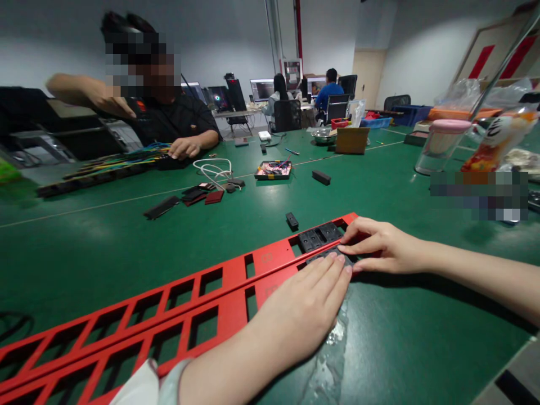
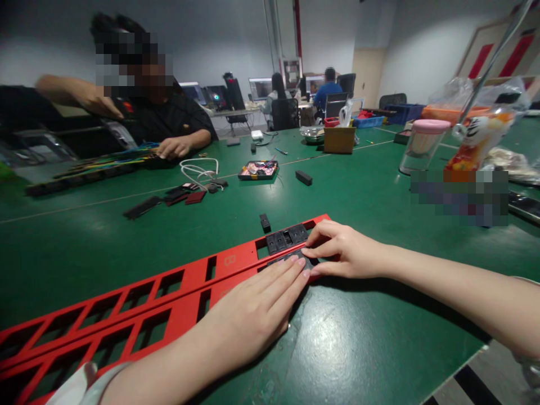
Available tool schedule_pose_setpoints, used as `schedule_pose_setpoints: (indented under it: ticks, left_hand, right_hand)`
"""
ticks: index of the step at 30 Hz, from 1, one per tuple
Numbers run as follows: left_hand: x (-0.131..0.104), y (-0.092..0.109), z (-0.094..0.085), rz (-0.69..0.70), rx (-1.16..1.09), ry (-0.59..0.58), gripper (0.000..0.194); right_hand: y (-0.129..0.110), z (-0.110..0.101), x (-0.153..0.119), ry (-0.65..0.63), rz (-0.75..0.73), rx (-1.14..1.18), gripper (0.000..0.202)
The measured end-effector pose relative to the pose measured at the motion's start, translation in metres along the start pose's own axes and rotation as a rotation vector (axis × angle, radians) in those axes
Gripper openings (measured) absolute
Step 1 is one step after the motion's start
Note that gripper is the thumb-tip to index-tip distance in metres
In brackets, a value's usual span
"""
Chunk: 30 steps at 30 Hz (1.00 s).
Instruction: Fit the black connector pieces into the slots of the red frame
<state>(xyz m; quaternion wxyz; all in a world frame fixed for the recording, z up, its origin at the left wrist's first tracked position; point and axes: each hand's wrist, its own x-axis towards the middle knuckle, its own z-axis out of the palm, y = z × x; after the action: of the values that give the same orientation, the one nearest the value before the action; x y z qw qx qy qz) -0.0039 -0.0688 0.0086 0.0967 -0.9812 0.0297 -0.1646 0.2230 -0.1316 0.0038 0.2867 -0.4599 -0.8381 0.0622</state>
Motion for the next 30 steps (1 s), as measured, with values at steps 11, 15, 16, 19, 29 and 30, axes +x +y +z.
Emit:
schedule_pose_setpoints:
  ticks: [11, 15, 16, 19, 29, 30]
  left_hand:
    - [-0.001, 0.001, -0.001, -0.038, -0.120, -0.019, 0.044]
    - [0.003, 0.000, -0.013, -0.194, -0.422, 0.017, 0.041]
    - [0.004, -0.001, -0.015, -0.268, -0.527, 0.042, 0.038]
    - [0.010, -0.008, -0.018, -0.572, -0.865, 0.124, 0.025]
    - [0.017, -0.018, -0.018, -1.055, -1.665, 0.366, 0.020]
    - [0.017, -0.018, -0.018, -1.065, -1.684, 0.364, 0.021]
  right_hand:
    - [-0.001, 0.002, 0.000, 0.026, 0.002, 0.019, 0.027]
    - [-0.002, 0.003, 0.000, 0.052, 0.000, 0.009, 0.027]
    - [-0.002, 0.004, 0.000, 0.066, 0.004, 0.001, 0.027]
    - [-0.002, 0.003, -0.001, 0.109, 0.020, -0.021, 0.027]
    - [-0.001, 0.003, -0.002, 0.129, 0.053, -0.036, 0.026]
    - [-0.001, 0.003, -0.001, 0.132, 0.052, -0.035, 0.026]
